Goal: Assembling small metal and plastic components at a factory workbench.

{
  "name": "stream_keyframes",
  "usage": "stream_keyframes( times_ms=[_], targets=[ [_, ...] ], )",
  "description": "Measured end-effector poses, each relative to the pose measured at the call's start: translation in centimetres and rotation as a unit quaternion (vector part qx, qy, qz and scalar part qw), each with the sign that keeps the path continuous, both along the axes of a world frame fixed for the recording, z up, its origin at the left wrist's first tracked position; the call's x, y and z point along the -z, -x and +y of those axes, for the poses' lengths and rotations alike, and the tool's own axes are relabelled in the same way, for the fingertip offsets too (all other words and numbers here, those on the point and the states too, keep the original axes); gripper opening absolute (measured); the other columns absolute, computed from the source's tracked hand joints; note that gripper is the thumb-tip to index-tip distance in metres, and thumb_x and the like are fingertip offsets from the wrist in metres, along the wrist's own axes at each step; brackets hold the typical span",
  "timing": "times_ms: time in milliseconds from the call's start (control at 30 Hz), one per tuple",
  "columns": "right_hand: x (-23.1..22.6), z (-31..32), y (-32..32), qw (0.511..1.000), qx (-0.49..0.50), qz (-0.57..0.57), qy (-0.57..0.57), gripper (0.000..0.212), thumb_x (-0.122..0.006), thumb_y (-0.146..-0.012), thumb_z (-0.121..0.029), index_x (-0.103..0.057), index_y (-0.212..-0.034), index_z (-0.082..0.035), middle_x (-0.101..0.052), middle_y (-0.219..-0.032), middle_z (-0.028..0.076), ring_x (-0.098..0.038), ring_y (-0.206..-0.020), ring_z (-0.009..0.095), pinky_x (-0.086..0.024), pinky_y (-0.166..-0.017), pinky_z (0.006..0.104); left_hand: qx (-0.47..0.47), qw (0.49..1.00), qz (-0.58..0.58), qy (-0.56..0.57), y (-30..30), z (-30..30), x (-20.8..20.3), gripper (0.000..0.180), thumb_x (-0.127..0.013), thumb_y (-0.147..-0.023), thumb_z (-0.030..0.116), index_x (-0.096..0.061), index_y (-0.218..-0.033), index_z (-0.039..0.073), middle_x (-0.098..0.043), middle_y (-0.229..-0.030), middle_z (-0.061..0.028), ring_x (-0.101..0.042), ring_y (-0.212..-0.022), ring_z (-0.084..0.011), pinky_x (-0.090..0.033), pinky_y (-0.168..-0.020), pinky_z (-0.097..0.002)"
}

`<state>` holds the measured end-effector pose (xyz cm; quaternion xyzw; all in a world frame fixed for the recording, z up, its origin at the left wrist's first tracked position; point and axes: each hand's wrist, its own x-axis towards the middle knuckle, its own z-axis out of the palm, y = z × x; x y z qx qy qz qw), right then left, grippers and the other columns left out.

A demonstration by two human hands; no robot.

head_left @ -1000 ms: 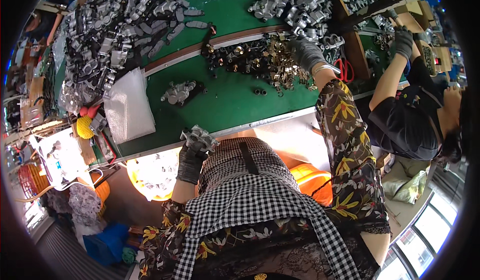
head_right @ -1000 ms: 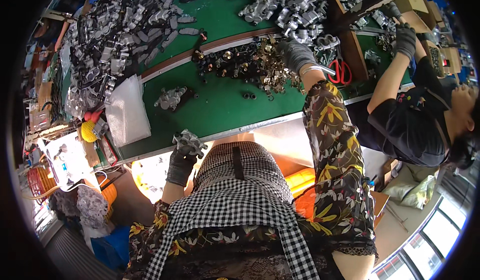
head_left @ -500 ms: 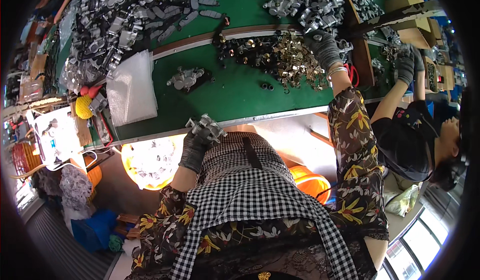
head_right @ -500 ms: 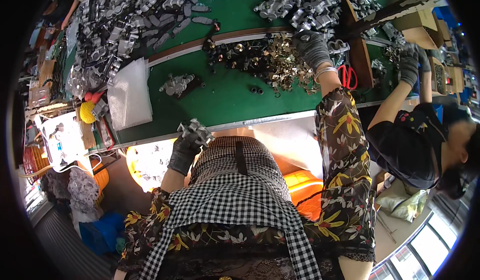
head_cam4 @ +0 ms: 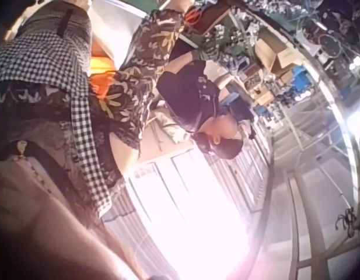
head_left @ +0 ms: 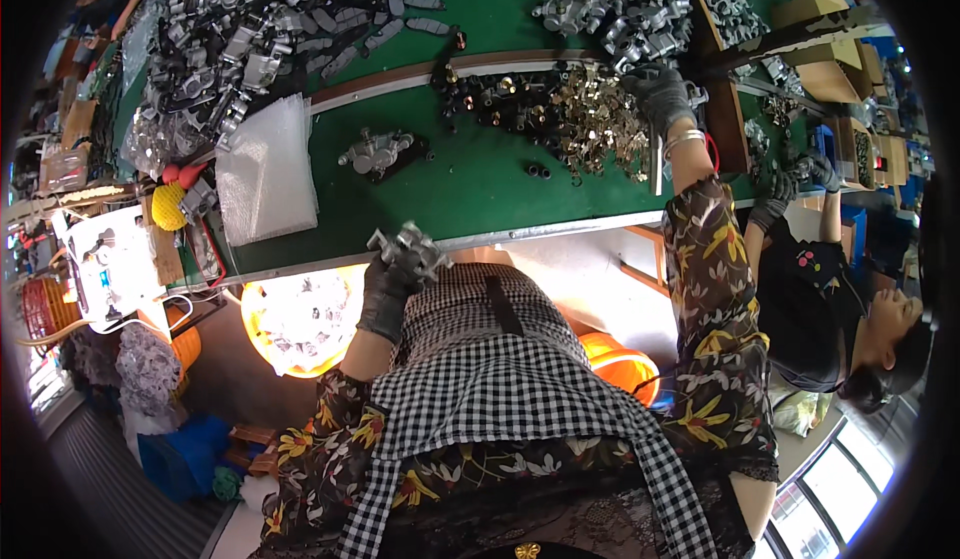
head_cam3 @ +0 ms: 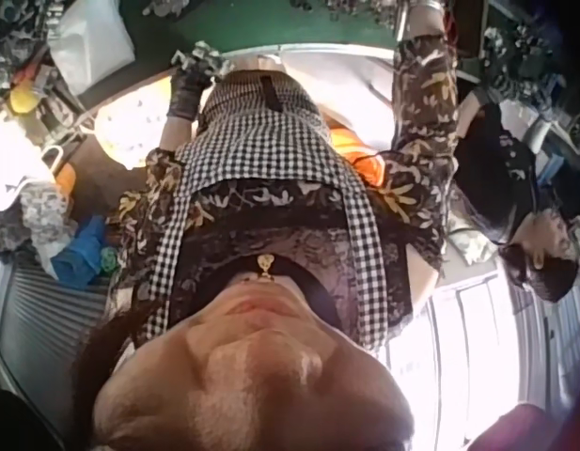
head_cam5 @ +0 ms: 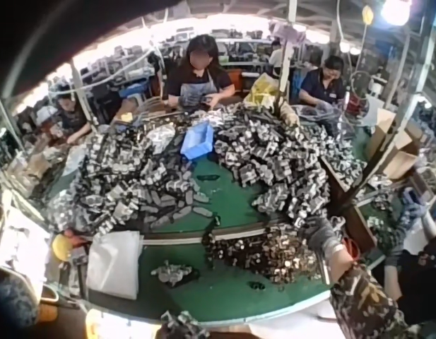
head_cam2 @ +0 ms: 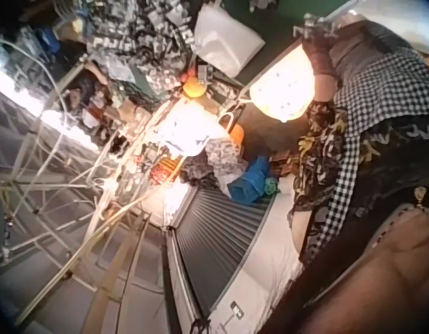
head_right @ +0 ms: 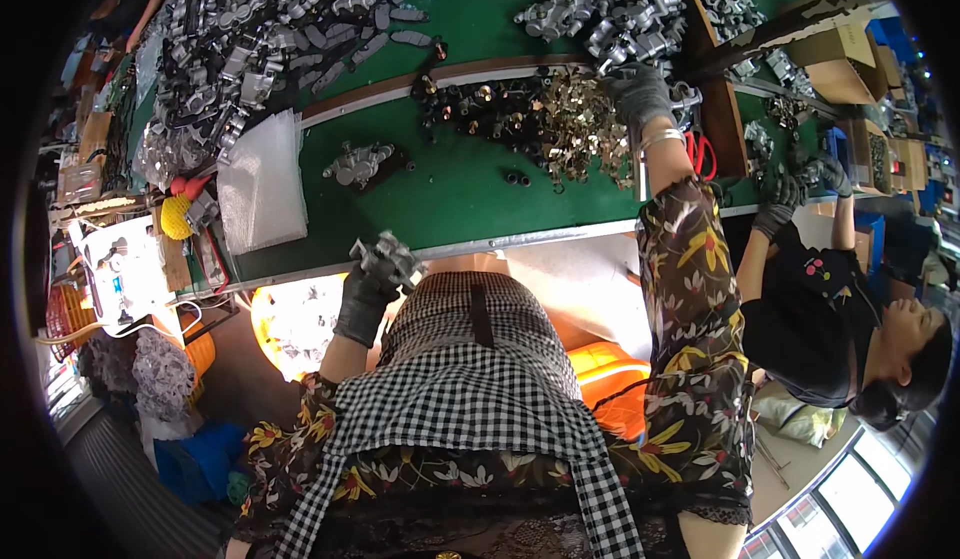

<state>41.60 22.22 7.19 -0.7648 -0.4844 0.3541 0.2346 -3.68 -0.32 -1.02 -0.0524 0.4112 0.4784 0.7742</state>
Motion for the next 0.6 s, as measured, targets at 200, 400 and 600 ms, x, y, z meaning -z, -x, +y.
stream_keyframes(
  times_ms=[200,400,600],
  targets=[
    [2.6,0.0,-2.8,0.997,-0.081,-0.001,-0.012,0.028,-0.076,-0.078,-0.019,-0.067,-0.103,-0.009,-0.065,-0.076,0.001,-0.056,-0.068,0.010,-0.047,-0.063,0.0285,0.167,0.927,0.334,0.021,-0.8,3.3,0.2,0.039,-0.072,-0.079,0.019,-0.057,-0.112,0.007,-0.064,-0.096,-0.0085,-0.065,-0.080,-0.0218,-0.055,-0.044,-0.0317],
    [-0.4,-4.2,-0.4,0.979,0.102,0.173,0.032,0.020,-0.076,-0.077,-0.020,-0.071,-0.091,-0.007,-0.058,-0.056,0.002,-0.049,-0.040,0.014,-0.039,-0.039,0.0288,0.257,0.612,0.713,-0.225,-3.3,6.9,-2.8,0.058,-0.079,-0.072,0.027,-0.054,-0.118,0.002,-0.062,-0.105,-0.0173,-0.062,-0.094,-0.0324,-0.050,-0.085,-0.0397],
    [-5.7,-9.3,6.5,0.928,0.145,0.342,0.000,0.019,-0.074,-0.080,-0.019,-0.068,-0.094,-0.006,-0.055,-0.058,-0.001,-0.047,-0.043,0.010,-0.040,-0.040,0.0250,0.199,0.573,0.665,-0.437,-11.6,9.6,-11.9,0.056,-0.073,-0.081,0.031,-0.049,-0.124,0.003,-0.059,-0.109,-0.0174,-0.060,-0.095,-0.0252,-0.051,-0.083,-0.0357]
  ],
)
